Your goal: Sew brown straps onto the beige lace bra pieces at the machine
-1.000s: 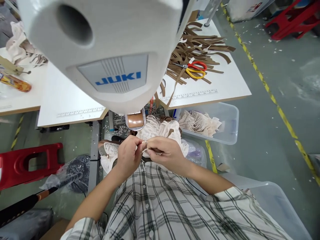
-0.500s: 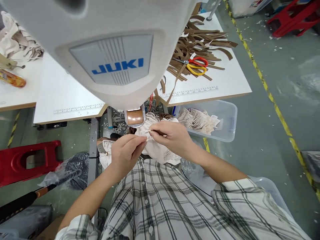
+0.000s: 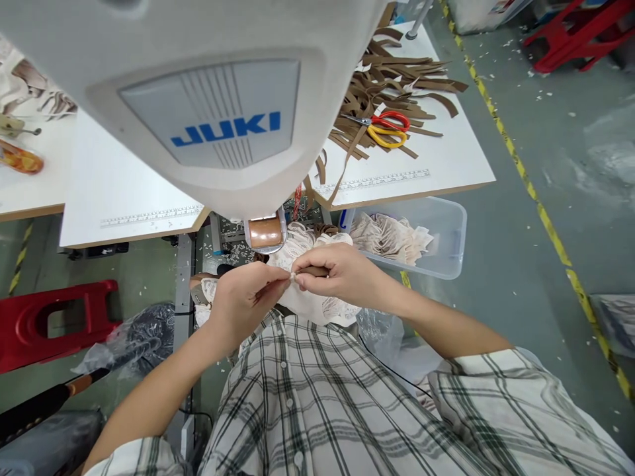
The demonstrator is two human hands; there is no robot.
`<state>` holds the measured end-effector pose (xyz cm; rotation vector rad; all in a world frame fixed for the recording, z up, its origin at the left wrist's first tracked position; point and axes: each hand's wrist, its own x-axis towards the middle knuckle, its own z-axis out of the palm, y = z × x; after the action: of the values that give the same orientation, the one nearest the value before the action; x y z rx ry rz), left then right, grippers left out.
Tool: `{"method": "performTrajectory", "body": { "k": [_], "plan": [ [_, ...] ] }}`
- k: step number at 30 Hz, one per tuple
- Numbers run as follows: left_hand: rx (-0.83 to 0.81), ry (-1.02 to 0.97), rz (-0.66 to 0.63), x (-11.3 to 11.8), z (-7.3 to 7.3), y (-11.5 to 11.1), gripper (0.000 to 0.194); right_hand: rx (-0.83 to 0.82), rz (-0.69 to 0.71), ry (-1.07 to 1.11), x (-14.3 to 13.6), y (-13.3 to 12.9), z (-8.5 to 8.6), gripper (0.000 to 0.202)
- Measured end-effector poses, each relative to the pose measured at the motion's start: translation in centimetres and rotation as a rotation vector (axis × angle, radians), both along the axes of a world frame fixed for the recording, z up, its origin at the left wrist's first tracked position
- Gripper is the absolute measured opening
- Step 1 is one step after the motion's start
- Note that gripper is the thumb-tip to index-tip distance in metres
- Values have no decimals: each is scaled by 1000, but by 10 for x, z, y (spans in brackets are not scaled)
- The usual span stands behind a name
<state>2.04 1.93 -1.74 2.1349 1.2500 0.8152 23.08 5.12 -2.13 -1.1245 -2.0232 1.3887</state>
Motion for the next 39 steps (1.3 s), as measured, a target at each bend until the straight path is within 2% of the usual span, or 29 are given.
{"method": "performTrajectory", "body": {
  "k": [2, 5, 8, 11, 14, 16, 18, 20, 22, 24, 28, 31, 33, 36, 39],
  "plan": [
    [-51, 11, 8, -1, 1, 3, 9, -19, 6, 1, 1, 0, -1, 12],
    [-113, 65, -47, -2, 2, 7, 14, -29, 8, 1, 1, -2, -2, 13],
    [-91, 151, -65, -1, 3, 6, 15, 3, -6, -8, -1, -6, -2, 13],
    [-39, 176, 1, 5, 3, 2, 22, 191, -56, -48, -4, -7, 0, 12],
    [-43, 181, 86, 7, 0, 1, 25, 385, -78, -82, -10, 5, 5, 11],
    [50, 233, 167, 2, -3, 6, 23, 385, -37, -85, -15, 21, 9, 12],
    [278, 307, 175, -9, -9, 15, 17, 344, 11, -105, -20, 39, 13, 12],
    [542, 371, 81, -23, -15, 26, 16, 325, 40, -164, -25, 53, 18, 15],
    [716, 413, -39, -36, -21, 35, 27, 323, 64, -235, -29, 60, 23, 21],
    [771, 449, -104, -45, -25, 42, 34, 321, 76, -292, -33, 62, 30, 27],
    [742, 549, -146, -48, -24, 45, 37, 315, 80, -357, -35, 59, 36, 29],
    [674, 647, -109, -40, -16, 39, 35, 384, 34, -344, -32, 53, 24, 18],
    [603, 701, -62, -33, -8, 33, 34, 539, -59, -305, -30, 45, 9, 12],
    [504, 731, -29, -30, 1, 31, 33, 817, -249, -232, -28, 32, -15, 21],
    [523, 740, -159, -41, 3, 43, 36, 906, -370, -169, -31, 23, -31, 17]
  ]
}}
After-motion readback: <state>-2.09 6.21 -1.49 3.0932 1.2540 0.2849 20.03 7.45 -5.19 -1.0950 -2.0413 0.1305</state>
